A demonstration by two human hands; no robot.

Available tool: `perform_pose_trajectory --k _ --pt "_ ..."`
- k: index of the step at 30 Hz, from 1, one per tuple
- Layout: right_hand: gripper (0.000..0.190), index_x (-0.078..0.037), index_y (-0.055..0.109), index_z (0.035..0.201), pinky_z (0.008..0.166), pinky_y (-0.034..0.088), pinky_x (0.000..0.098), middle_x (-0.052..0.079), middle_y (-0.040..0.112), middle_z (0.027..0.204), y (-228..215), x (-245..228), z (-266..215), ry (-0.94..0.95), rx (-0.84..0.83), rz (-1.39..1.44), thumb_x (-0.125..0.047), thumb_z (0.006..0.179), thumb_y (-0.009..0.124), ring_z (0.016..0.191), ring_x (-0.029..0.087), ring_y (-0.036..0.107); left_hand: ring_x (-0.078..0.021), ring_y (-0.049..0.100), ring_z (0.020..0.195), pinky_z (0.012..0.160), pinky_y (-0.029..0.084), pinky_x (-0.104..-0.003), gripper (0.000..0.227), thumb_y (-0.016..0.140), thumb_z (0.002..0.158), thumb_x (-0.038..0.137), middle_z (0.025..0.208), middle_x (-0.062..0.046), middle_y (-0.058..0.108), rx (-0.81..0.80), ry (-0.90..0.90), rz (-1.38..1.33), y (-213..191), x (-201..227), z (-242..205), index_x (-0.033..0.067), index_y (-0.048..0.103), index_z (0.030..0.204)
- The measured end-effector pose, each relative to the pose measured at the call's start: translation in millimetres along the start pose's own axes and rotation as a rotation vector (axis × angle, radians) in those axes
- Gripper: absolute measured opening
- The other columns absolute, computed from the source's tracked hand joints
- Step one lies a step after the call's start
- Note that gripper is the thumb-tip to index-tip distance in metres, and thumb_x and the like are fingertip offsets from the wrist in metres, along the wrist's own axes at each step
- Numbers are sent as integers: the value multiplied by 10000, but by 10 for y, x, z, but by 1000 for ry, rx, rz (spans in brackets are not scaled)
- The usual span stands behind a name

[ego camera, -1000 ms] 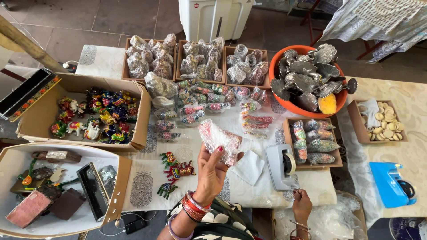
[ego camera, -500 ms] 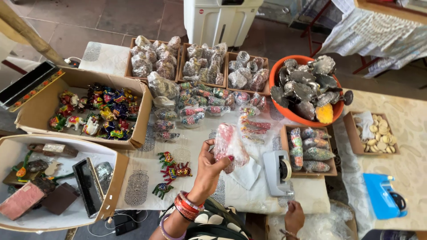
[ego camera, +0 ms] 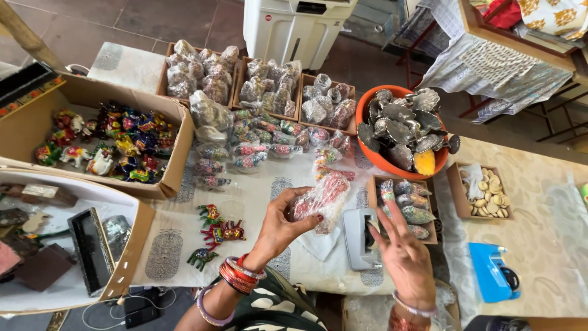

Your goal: The person wipes small figurines with a cloth, wraps them in bubble wrap, and secures the packaging using a tape dispenser.

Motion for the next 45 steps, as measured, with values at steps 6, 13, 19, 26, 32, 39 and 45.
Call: perform_pose_trajectory --k 6,13,19,26,32,39,45 --pt "154 -60 738 1024 1283 132 522 182 183 1770 829 -42 475 67 -184 -300 -201 962 745 1656 307 117 -69 640 791 697 563 -216 764 811 731 5 944 -26 646 21 54 -90 -49 300 -46 36 508 1432" --pt "187 -13 713 1021 1265 146 486 137 100 1776 1020 -5 598 114 -133 -360 -189 962 689 1645 263 50 -99 643 806 683 563 -239 670 836 751 26 930 -81 649 70 83 -69 -118 305 8 24 501 1331" --pt "211 5 723 999 1224 271 427 143 137 1769 1097 -8 670 67 -60 -563 -191 986 646 1619 226 156 -99 653 848 693 568 -247 622 844 748 48 991 -75 662 40 107 -53 -51 345 51 34 502 1268" --pt "215 17 724 973 1122 378 361 141 166 1750 1081 105 771 92 -15 -619 -184 978 650 1539 152 280 -95 645 813 671 552 -252 618 861 729 98 965 -83 682 57 102 65 -112 407 86 31 513 1236" --pt "218 33 727 989 824 452 255 125 240 1751 1033 195 823 88 19 -678 -176 990 666 1058 72 482 -106 659 808 688 559 -259 629 856 722 107 939 -94 698 57 120 89 -167 436 122 27 505 1237" --pt "137 10 715 1011 765 498 186 113 248 1725 1108 223 902 44 -18 -674 -120 978 689 1013 45 572 -99 649 771 662 552 -257 641 864 714 120 906 -86 692 57 96 90 -204 439 143 28 498 1232" --pt "115 1 727 1002 1212 338 392 167 288 1701 1048 295 947 -166 -52 -909 -90 933 739 1575 249 280 -98 604 696 591 512 -271 610 850 740 109 834 -76 672 68 113 121 -200 527 96 22 504 1235"
Point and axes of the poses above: each hand's wrist, its own z-axis towards the middle knuckle, its own y-axis out of the palm, x = y × z, the point moved 3 cm from there along z, towards the middle knuckle
